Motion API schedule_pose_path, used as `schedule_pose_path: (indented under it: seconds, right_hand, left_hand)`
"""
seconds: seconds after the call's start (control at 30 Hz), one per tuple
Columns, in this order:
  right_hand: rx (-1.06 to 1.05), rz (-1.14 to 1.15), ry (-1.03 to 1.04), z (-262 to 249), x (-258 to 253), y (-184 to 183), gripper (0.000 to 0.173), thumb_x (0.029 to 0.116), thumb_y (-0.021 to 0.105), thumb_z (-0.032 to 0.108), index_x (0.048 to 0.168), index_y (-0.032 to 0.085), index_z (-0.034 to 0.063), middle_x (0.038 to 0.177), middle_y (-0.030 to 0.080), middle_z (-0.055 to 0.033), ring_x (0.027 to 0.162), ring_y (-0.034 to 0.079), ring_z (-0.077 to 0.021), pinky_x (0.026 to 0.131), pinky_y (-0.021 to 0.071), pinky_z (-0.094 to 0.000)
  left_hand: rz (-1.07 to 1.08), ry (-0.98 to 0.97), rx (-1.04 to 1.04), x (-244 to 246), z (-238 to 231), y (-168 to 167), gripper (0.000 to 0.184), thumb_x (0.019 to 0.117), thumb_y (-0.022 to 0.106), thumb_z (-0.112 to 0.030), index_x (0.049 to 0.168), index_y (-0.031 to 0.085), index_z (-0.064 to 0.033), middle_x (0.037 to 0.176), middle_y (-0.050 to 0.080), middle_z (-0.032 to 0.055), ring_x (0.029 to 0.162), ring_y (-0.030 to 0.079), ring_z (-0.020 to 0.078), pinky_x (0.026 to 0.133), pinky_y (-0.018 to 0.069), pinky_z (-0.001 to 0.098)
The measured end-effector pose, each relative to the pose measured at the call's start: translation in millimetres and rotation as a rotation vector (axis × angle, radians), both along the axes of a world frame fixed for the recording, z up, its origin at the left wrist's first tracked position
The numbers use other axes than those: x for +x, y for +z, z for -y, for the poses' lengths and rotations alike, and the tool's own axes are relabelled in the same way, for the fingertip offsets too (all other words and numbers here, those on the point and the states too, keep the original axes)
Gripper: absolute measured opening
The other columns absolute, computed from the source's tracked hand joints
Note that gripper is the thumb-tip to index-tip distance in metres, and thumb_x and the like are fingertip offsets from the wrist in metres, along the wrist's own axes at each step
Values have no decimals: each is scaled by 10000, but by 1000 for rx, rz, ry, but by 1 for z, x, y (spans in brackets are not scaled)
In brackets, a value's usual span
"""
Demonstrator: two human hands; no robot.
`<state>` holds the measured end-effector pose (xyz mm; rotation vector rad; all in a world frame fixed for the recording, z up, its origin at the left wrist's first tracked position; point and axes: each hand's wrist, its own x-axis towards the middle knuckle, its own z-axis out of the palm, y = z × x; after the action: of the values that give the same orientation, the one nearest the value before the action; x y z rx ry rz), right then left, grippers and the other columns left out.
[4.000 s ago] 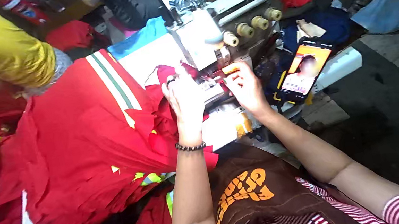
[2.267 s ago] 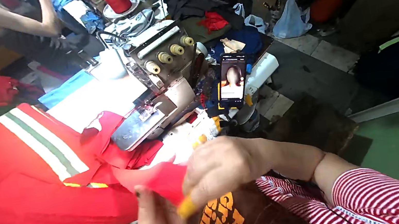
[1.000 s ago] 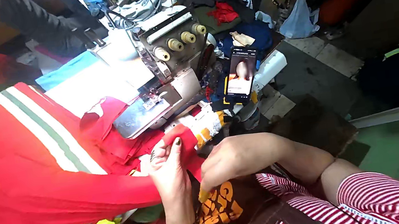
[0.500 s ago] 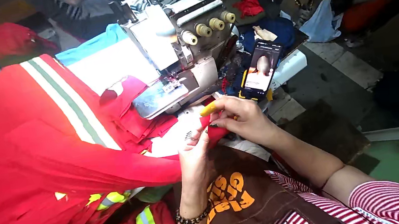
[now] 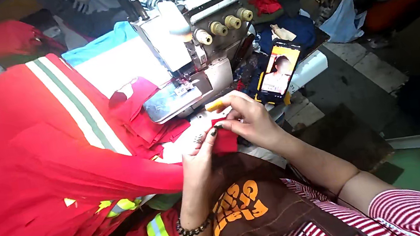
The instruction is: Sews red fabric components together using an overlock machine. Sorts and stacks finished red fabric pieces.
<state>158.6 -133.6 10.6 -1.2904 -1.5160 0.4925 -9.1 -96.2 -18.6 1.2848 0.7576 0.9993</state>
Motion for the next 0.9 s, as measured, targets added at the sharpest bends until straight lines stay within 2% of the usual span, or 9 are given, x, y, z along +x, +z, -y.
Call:
schedule_pose_path:
  seconds: [0.07, 0.17, 0.23, 0.33, 0.43, 0.5, 0.6, 0.7, 0.9]
  right_hand:
    - [-180, -239, 130, -10, 1, -1, 515, 859, 749, -40, 1338, 577, 43, 1176, 678, -83, 758, 675, -110, 675, 604, -269]
    - [-332, -584, 264, -33, -1, -10, 575, 870, 661, -140, 1396, 505, 34, 915, 698, -102, 699, 704, -169, 672, 634, -330]
    - [-330, -672, 230, -48, -6, -17, 506, 888, 646, -127, 1355, 531, 31, 815, 685, -99, 632, 679, -163, 615, 617, -318]
    - [-284, -674, 135, -64, -13, -29, 452, 920, 647, -72, 1346, 533, 29, 803, 687, -110, 588, 652, -153, 544, 582, -295]
    - [-280, -664, 58, -72, -16, -33, 460, 936, 654, -53, 1368, 528, 46, 754, 671, -102, 562, 655, -164, 553, 601, -319]
    - [-292, -661, 40, -71, -14, -37, 481, 930, 637, -80, 1380, 516, 42, 757, 664, -99, 585, 665, -169, 576, 611, -325]
    - [-293, -661, 28, -63, -8, -40, 501, 916, 646, -73, 1378, 509, 65, 755, 656, -84, 603, 661, -163, 583, 602, -317]
    - [-284, -639, 20, -53, 1, -43, 501, 920, 661, -51, 1375, 484, 62, 783, 671, -81, 619, 665, -155, 593, 596, -303]
    - [-187, -663, -22, -56, 11, -41, 479, 931, 614, -92, 1364, 464, 46, 815, 653, -77, 589, 632, -128, 552, 573, -267]
  left_hand:
    - [-211, -40, 246, -13, -25, 11, 157, 1003, 594, -56, 1103, 714, -56, 1058, 708, -21, 954, 671, 44, 851, 580, 245]
    - [-438, -93, 578, -28, -74, 28, 165, 976, 641, -54, 1108, 736, -26, 1112, 693, 38, 1041, 646, 41, 956, 535, 243]
    - [-518, -83, 643, -28, -99, 35, 130, 941, 689, -54, 1058, 743, -37, 1030, 701, 46, 920, 655, 58, 859, 548, 255]
    - [-670, -18, 708, -23, -113, 36, 138, 920, 722, -57, 1056, 709, -73, 946, 687, 89, 724, 605, 185, 650, 514, 384]
    - [-815, 117, 948, -15, -120, 16, 119, 953, 700, -157, 1027, 738, -71, 1118, 683, 133, 1069, 629, 328, 930, 484, 547]
    - [-896, 276, 1028, -5, -107, 6, 167, 993, 657, -176, 1060, 751, -55, 1160, 661, 186, 1127, 602, 391, 973, 462, 581]
    - [-1028, 512, 1027, 15, -65, -13, 250, 990, 585, -47, 1182, 744, -66, 1197, 693, 195, 1109, 655, 391, 944, 492, 577]
    - [-1097, 536, 1054, 28, -46, -23, 359, 981, 568, -10, 1302, 703, -100, 1292, 675, 172, 1168, 651, 363, 950, 502, 537]
    - [-955, 524, 1065, 30, -58, -21, 254, 995, 569, -8, 1201, 716, -29, 1218, 712, 162, 1136, 679, 332, 937, 532, 496]
